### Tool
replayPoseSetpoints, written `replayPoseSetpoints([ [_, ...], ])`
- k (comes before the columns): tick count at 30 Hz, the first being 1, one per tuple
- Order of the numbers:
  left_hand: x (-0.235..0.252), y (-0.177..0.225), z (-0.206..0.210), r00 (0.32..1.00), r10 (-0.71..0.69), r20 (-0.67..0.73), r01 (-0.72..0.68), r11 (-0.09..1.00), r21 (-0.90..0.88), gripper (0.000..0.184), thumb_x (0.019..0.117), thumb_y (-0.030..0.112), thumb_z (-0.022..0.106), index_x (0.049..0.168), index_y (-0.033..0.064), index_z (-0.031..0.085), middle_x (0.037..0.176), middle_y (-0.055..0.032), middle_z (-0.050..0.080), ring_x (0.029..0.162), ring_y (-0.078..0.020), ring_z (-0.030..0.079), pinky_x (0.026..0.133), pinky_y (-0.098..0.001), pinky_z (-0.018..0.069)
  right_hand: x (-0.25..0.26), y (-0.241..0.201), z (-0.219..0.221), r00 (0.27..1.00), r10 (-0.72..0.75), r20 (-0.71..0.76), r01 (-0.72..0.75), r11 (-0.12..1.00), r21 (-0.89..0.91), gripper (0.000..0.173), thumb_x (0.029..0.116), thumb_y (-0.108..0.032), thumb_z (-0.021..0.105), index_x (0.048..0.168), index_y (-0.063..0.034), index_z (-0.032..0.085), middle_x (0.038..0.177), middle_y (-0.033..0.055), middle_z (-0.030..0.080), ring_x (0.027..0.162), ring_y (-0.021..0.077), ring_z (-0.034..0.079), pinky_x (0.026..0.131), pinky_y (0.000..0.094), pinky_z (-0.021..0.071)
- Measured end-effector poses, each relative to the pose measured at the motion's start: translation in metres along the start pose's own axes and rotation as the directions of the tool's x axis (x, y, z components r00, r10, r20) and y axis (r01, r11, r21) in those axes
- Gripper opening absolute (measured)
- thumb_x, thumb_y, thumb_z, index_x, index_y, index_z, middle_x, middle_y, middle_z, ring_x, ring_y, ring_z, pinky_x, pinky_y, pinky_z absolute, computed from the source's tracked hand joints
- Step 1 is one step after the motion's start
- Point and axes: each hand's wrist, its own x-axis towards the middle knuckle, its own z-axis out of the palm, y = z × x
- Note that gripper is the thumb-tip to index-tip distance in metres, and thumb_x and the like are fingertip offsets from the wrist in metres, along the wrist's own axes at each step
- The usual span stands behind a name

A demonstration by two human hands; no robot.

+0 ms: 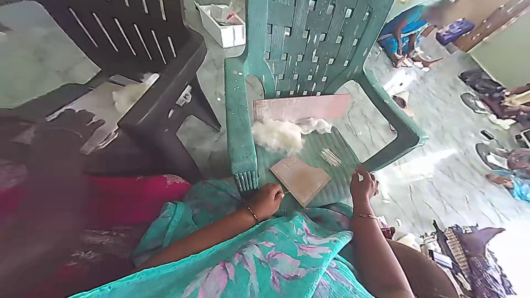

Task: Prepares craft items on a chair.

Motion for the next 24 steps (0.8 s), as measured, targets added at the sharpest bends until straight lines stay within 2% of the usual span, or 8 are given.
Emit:
replayPoseSetpoints([
  [4,-0.003,-0.004,0.003,0.998,0.023,-0.059,-0.024,1.0,-0.013,0.035,0.1087,0.019,0.045,0.121,-0.0063,0.064,0.122,-0.0237,0.064,0.121,-0.0333,0.061,0.108,-0.0435,0.0451,-0.004,0.009,0.001,0.992,0.111,0.054,-0.11,0.994,-0.019,0.039,0.1033,-0.031,0.057,0.136,-0.01,0.065,0.147,0.0212,0.055,0.14,0.0442,0.046,0.106,0.069,0.0343],
  [7,-0.005,-0.006,0.006,0.994,0.048,-0.102,-0.048,0.999,0.002,0.035,0.1083,0.019,0.045,0.122,-0.0055,0.065,0.127,-0.0245,0.061,0.123,-0.0338,0.059,0.108,-0.0426,0.0455,-0.005,0.011,0.005,0.989,0.121,0.089,-0.119,0.992,-0.035,0.044,0.1052,-0.035,0.054,0.14,-0.0096,0.061,0.151,0.0192,0.052,0.143,0.0423,0.043,0.108,0.0707,0.0316],
  [10,-0.008,-0.006,0.006,0.994,0.051,-0.096,-0.05,0.999,0.017,0.035,0.109,0.02,0.044,0.123,-0.0039,0.064,0.135,-0.0246,0.057,0.128,-0.0332,0.056,0.11,-0.0417,0.0448,-0.005,0.008,0.002,0.987,0.118,0.11,-0.107,0.989,-0.102,0.043,0.1055,-0.035,0.053,0.14,-0.0106,0.061,0.149,0.0184,0.054,0.141,0.0409,0.046,0.108,0.0712,0.0308],
  [15,-0.007,-0.011,0.006,0.993,0.082,-0.088,-0.079,0.996,0.037,0.036,0.1097,0.021,0.041,0.124,-0.0046,0.063,0.133,-0.0236,0.059,0.125,-0.0324,0.059,0.108,-0.0419,0.0473,0.002,0.0,-0.007,0.987,0.061,0.146,-0.031,0.979,-0.2,0.042,0.1047,-0.035,0.054,0.134,-0.0074,0.066,0.14,0.0222,0.061,0.135,0.0442,0.051,0.105,0.0741,0.0311],
  [17,-0.006,-0.017,0.012,0.98,0.142,-0.136,-0.139,0.99,0.031,0.036,0.1092,0.02,0.042,0.121,-0.0064,0.064,0.128,-0.0254,0.062,0.121,-0.0344,0.062,0.105,-0.0427,0.0493,0.006,-0.018,-0.01,0.987,-0.036,0.156,0.065,0.98,-0.189,0.042,0.1039,-0.035,0.055,0.132,-0.0047,0.066,0.137,0.0245,0.062,0.134,0.0469,0.051,0.105,0.0748,0.0321],
  [19,-0.005,-0.023,0.018,0.965,0.191,-0.179,-0.189,0.982,0.028,0.036,0.1087,0.019,0.042,0.119,-0.0077,0.064,0.125,-0.0271,0.063,0.117,-0.0361,0.064,0.102,-0.0436,0.0511,0.009,-0.047,-0.004,0.968,-0.192,0.161,0.216,0.966,-0.145,0.042,0.1016,-0.032,0.06,0.132,-0.0042,0.067,0.138,0.0254,0.061,0.134,0.0472,0.051,0.106,0.0719,0.0341],
  [24,-0.001,-0.024,0.019,0.968,0.203,-0.15,-0.198,0.979,0.048,0.037,0.1092,0.021,0.041,0.121,-0.0073,0.064,0.124,-0.0277,0.063,0.112,-0.0385,0.067,0.095,-0.0481,0.0544,0.017,-0.132,0.03,0.837,-0.468,0.283,0.489,0.872,-0.003,0.039,0.0996,-0.024,0.067,0.134,-0.0067,0.065,0.138,0.0211,0.062,0.132,0.0421,0.054,0.109,0.0627,0.04],
])
